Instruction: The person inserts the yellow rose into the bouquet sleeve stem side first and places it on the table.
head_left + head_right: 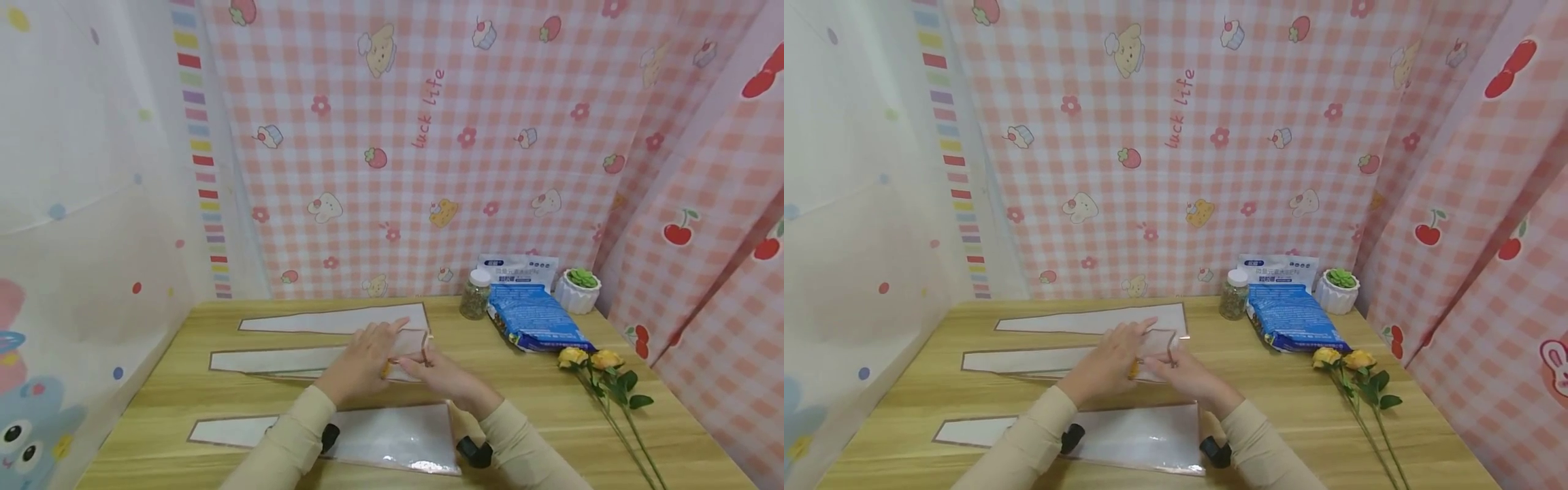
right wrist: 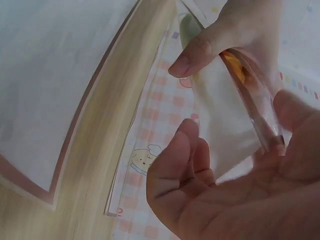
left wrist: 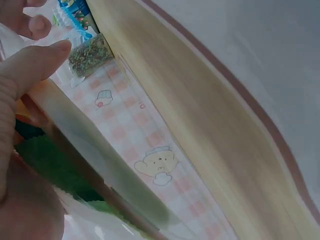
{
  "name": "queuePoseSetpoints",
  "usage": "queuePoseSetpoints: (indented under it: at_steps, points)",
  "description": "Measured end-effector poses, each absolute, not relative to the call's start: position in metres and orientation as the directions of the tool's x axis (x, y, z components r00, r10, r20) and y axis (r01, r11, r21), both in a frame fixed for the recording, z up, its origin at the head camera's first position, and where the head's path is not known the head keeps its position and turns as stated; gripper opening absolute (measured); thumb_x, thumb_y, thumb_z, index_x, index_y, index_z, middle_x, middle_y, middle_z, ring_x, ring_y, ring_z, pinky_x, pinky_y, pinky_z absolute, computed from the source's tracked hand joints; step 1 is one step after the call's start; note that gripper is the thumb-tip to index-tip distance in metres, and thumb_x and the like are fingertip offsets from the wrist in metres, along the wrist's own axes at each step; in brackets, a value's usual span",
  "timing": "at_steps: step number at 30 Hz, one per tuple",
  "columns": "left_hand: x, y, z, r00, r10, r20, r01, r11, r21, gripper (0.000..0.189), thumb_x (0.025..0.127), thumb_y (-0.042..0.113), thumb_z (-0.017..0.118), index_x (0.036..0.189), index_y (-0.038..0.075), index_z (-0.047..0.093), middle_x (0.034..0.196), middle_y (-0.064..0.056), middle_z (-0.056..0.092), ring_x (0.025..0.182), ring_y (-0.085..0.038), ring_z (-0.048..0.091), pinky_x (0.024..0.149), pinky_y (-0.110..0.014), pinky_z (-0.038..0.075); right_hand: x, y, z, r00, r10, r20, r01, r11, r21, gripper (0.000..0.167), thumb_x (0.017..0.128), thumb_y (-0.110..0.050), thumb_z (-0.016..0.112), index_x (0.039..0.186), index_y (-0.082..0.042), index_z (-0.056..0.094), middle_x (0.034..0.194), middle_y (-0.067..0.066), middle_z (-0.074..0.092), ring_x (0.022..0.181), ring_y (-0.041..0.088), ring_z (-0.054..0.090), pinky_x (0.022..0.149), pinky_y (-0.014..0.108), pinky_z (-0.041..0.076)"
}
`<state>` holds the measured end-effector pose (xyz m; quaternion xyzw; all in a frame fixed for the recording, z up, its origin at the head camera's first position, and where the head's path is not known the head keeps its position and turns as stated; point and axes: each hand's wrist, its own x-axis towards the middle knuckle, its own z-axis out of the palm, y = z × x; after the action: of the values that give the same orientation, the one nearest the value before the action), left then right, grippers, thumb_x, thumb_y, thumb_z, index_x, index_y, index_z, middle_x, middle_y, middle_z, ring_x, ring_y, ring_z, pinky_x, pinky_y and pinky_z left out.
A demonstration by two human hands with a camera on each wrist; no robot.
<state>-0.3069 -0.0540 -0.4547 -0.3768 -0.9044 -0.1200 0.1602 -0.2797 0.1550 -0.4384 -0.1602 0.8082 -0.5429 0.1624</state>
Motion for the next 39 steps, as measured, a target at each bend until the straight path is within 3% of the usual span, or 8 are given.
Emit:
queuePoseSetpoints:
  at_steps: [6,13,20,23,26,31,34,39]
  points:
    - [-0.31,-0.068,-0.456,-0.714,0.601,0.36,0.675,0.726,0.127,0.126,0.069,0.028,0.093,0.163,0.018,0.009,0.129,-0.003,0.052,0.113,-0.018,0.047,0.087,-0.036,0.039,-0.284,0.161,-0.436,-0.945,-0.324,-0.04,-0.072,0.326,-0.943,0.037,0.105,-0.032,0.056,0.119,-0.003,0.073,0.127,0.012,0.06,0.117,0.028,0.053,0.089,0.045,0.05]
    - [-0.315,-0.098,-0.455,-0.814,0.518,0.264,0.58,0.758,0.298,0.126,0.071,0.022,0.093,0.164,0.021,0.006,0.134,-0.002,0.058,0.12,-0.021,0.053,0.102,-0.054,0.037,-0.29,0.176,-0.438,-0.96,-0.278,-0.041,-0.015,0.199,-0.98,0.039,0.106,-0.025,0.054,0.124,0.007,0.067,0.138,0.021,0.055,0.125,0.034,0.052,0.091,0.05,0.054]
    - [-0.319,-0.119,-0.458,-0.861,0.476,0.178,0.508,0.795,0.331,0.119,0.079,0.022,0.088,0.164,0.022,0.005,0.131,-0.002,0.063,0.113,-0.021,0.06,0.105,-0.06,0.035,-0.295,0.189,-0.445,-0.947,-0.314,-0.068,0.023,0.145,-0.989,0.04,0.107,-0.025,0.051,0.129,0.006,0.065,0.146,0.02,0.051,0.134,0.037,0.044,0.093,0.049,0.054]
    - [-0.318,-0.125,-0.458,-0.865,0.473,0.168,0.502,0.805,0.317,0.114,0.08,0.024,0.087,0.164,0.021,0.01,0.131,-0.002,0.063,0.116,-0.023,0.06,0.106,-0.061,0.034,-0.297,0.191,-0.447,-0.945,-0.316,-0.086,0.049,0.124,-0.991,0.04,0.107,-0.023,0.051,0.13,0.007,0.064,0.149,0.021,0.048,0.135,0.037,0.042,0.094,0.049,0.054]
    - [-0.316,-0.13,-0.457,-0.866,0.477,0.154,0.5,0.815,0.291,0.101,0.08,0.024,0.087,0.16,0.016,0.026,0.137,-0.006,0.06,0.124,-0.028,0.056,0.106,-0.06,0.033,-0.298,0.191,-0.449,-0.947,-0.302,-0.106,0.077,0.107,-0.991,0.04,0.107,-0.022,0.051,0.13,0.008,0.063,0.149,0.023,0.045,0.133,0.035,0.042,0.093,0.048,0.054]
    - [-0.316,-0.139,-0.461,-0.861,0.489,0.141,0.509,0.833,0.217,0.076,0.08,0.027,0.086,0.146,0.011,0.051,0.138,-0.01,0.057,0.13,-0.032,0.051,0.107,-0.057,0.035,-0.302,0.193,-0.453,-0.956,-0.236,-0.176,0.155,0.106,-0.982,0.036,0.104,-0.02,0.057,0.124,0.009,0.065,0.127,0.016,0.055,0.109,0.025,0.052,0.08,0.037,0.057]
    - [-0.316,-0.142,-0.463,-0.862,0.487,0.139,0.507,0.833,0.222,0.074,0.079,0.027,0.087,0.143,0.011,0.055,0.137,-0.011,0.058,0.13,-0.032,0.05,0.106,-0.057,0.035,-0.305,0.195,-0.459,-0.955,-0.213,-0.205,0.183,0.12,-0.976,0.034,0.103,-0.018,0.059,0.121,0.011,0.065,0.107,0.01,0.059,0.092,0.018,0.056,0.078,0.034,0.056]
    - [-0.314,-0.145,-0.464,-0.869,0.478,0.124,0.494,0.836,0.24,0.072,0.079,0.026,0.088,0.142,0.011,0.056,0.139,-0.011,0.057,0.133,-0.035,0.048,0.107,-0.06,0.034,-0.309,0.197,-0.467,-0.953,-0.187,-0.238,0.215,0.139,-0.967,0.027,0.102,-0.015,0.059,0.112,0.009,0.068,0.088,0.002,0.059,0.08,0.012,0.059,0.075,0.03,0.056]
